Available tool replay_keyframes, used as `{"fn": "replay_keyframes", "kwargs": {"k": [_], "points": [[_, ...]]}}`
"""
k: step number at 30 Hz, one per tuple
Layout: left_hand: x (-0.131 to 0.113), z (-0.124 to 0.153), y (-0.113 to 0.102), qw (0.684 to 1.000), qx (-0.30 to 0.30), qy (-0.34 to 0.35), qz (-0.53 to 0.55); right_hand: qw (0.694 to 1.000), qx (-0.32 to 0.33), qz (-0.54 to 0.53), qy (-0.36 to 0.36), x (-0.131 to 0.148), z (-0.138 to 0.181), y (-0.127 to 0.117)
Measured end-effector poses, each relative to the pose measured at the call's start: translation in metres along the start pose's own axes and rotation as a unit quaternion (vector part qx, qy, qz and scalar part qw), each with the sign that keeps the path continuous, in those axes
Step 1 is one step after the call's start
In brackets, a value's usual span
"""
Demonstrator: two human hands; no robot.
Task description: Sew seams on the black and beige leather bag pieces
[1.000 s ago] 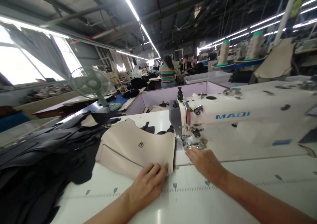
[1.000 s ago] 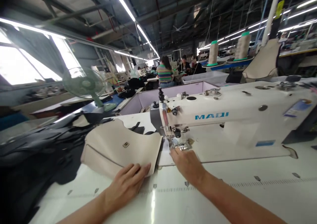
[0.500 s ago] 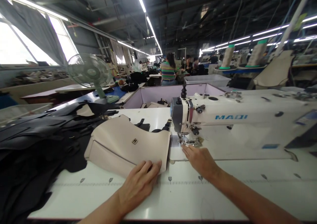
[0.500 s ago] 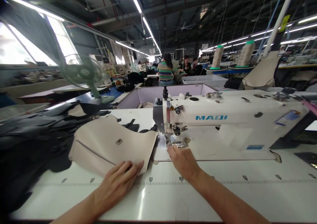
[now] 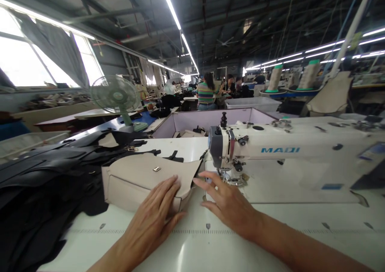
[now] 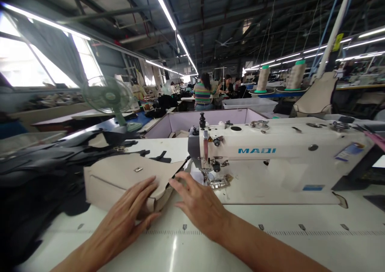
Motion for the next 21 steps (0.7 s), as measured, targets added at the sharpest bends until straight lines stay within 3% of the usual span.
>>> {"fn": "replay_keyframes", "kwargs": {"k": [5, 9, 13, 16, 21], "points": [[0.009, 0.002, -0.003, 0.997, -0.045, -0.053, -0.021, 0.994, 0.05, -0.08, -0.055, 0.014, -0.04, 0.005], [0.012, 0.005, -0.001, 0.989, -0.093, -0.086, -0.076, 0.991, 0.076, -0.047, -0.103, 0.013, -0.054, 0.01], [0.015, 0.006, 0.011, 0.988, -0.091, -0.097, -0.083, 0.988, 0.084, -0.014, -0.132, 0.012, -0.058, 0.013], [0.02, 0.003, 0.02, 0.992, -0.068, -0.053, -0.097, 0.987, 0.075, 0.021, -0.143, 0.012, -0.06, 0.018], [0.024, -0.01, 0.017, 0.986, -0.059, 0.093, -0.123, 0.983, 0.048, 0.077, -0.161, 0.006, -0.047, 0.031]]}}
Point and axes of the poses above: each hand's wrist, its own z-axis away from the middle knuckle, its own y-axis out of the palm, x = y × z, the point moved 5 cm from there along -z, towards the middle knuckle, and after that the axes turned 2 degrees about y, right-handed, at the moved point
